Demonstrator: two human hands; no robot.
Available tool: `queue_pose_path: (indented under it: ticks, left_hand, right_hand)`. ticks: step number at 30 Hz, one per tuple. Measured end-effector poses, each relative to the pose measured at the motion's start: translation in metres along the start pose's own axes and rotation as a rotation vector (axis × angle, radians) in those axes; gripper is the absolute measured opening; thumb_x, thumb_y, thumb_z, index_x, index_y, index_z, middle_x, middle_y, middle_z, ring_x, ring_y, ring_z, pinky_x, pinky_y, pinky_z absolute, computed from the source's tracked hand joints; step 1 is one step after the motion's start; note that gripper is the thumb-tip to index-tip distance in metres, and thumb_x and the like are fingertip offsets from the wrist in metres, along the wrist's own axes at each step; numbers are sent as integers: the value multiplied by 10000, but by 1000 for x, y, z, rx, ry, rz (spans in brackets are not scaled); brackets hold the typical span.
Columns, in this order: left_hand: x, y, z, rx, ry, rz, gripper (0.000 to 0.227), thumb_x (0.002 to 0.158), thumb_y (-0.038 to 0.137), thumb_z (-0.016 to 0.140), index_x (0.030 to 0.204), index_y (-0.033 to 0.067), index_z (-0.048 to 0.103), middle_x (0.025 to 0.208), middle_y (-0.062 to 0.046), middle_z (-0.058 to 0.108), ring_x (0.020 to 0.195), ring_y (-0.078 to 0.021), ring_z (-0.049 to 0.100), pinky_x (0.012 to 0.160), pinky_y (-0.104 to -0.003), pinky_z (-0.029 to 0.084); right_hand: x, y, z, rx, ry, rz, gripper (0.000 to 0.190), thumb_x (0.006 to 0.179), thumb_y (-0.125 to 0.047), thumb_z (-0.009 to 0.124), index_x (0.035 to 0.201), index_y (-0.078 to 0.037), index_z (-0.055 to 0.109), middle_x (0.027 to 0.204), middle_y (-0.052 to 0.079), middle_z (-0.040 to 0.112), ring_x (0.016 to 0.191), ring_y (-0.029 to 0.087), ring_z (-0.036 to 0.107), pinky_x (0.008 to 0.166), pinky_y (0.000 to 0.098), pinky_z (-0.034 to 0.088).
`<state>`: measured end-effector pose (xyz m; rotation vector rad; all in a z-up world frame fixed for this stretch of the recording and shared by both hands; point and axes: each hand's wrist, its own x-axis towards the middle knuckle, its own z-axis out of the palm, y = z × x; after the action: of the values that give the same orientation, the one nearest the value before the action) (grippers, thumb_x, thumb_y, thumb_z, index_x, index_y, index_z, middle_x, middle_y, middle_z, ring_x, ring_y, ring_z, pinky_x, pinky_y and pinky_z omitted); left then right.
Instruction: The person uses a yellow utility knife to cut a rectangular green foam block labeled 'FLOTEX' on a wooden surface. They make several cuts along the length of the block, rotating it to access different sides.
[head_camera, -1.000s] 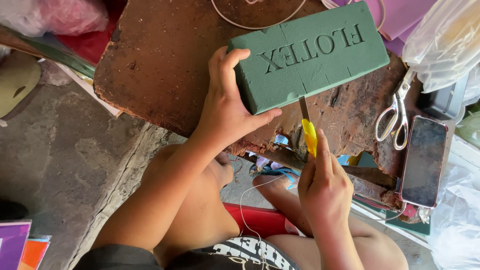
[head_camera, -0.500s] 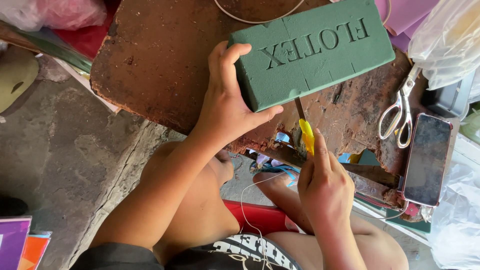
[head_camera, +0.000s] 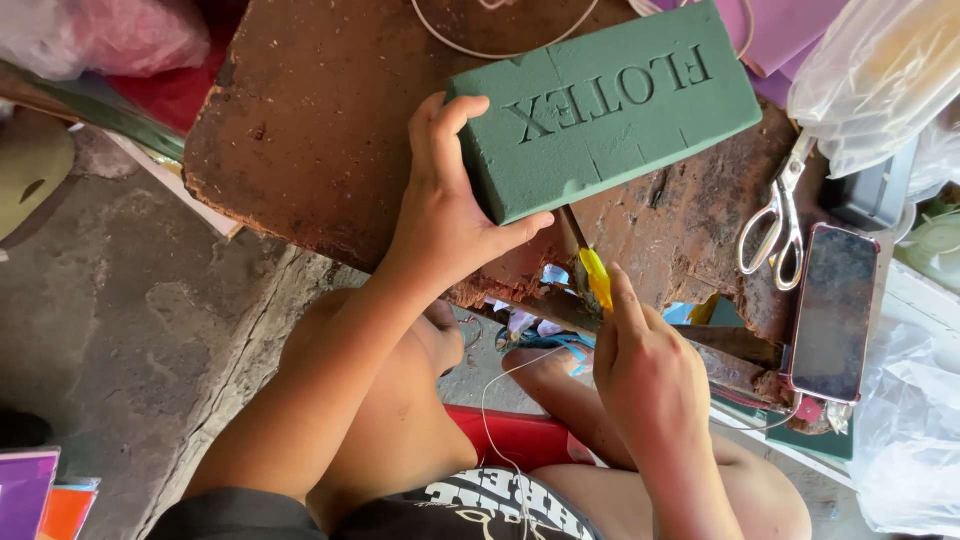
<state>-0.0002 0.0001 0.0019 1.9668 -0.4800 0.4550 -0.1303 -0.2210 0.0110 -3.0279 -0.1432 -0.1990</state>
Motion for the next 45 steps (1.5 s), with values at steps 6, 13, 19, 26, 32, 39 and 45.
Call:
queue_pose_path:
  ticks: [6,13,19,26,32,39,45]
  left_hand:
    - [0,-1,1,-10,-2,-17,1059,677,239,1019,1422,99,279,1443,-206,317,1399,-384,388,1172,-510,426]
    - [-1,0,1,2,-5,-57,1048,673,253,998,1427,132,280,1443,-202,309,1402,-397,397,1131,-506,447]
    - [-2,0,2,2,1,-69,1073,646,250,1012,1429,136,287,1450,-208,310,1393,-402,408,1112,-509,453]
    - [-2,-3,4,-1,17,-82,1086,613,267,1020,1423,131,310,1455,-225,304,1349,-419,465,1104,-498,466]
    - [-3,-4,5,12,21,-77,1107,614,277,1033,1435,150,301,1459,-252,306,1359,-469,460,1073,-528,479]
    - [-3,-4,5,-4,25,-85,1097,617,275,1031,1432,152,306,1456,-225,309,1347,-446,477,1071,-524,497]
    - [-3,-6,7,-1,24,-74,1107,613,261,1031,1436,149,299,1456,-225,304,1343,-441,490,1099,-502,477]
  right_hand:
    - [-27,18,-30,21,-106,87,540,945,-145,556,1484,-174,552,942,96,735,574,347,668,454,497,494]
    - [-11,14,-96,336,-48,185,467,981,-146,518,1442,-144,592,814,6,762,623,190,690,708,353,526]
    - [51,-3,-107,333,128,-109,461,1002,8,582,1461,-2,623,1006,187,710,674,271,623,649,410,474]
    - [108,-12,-91,179,195,-260,452,994,39,650,1441,-2,703,777,139,610,558,279,476,525,408,386]
    - [124,-17,-91,102,168,-287,436,968,23,659,1395,-7,745,769,140,645,545,319,533,510,447,417]
    - [129,-16,-91,60,170,-304,414,973,11,673,1376,-17,766,837,146,705,570,329,577,512,459,445]
    - [131,-16,-91,9,158,-275,420,979,-18,660,1381,-57,774,825,128,702,574,350,588,487,477,444]
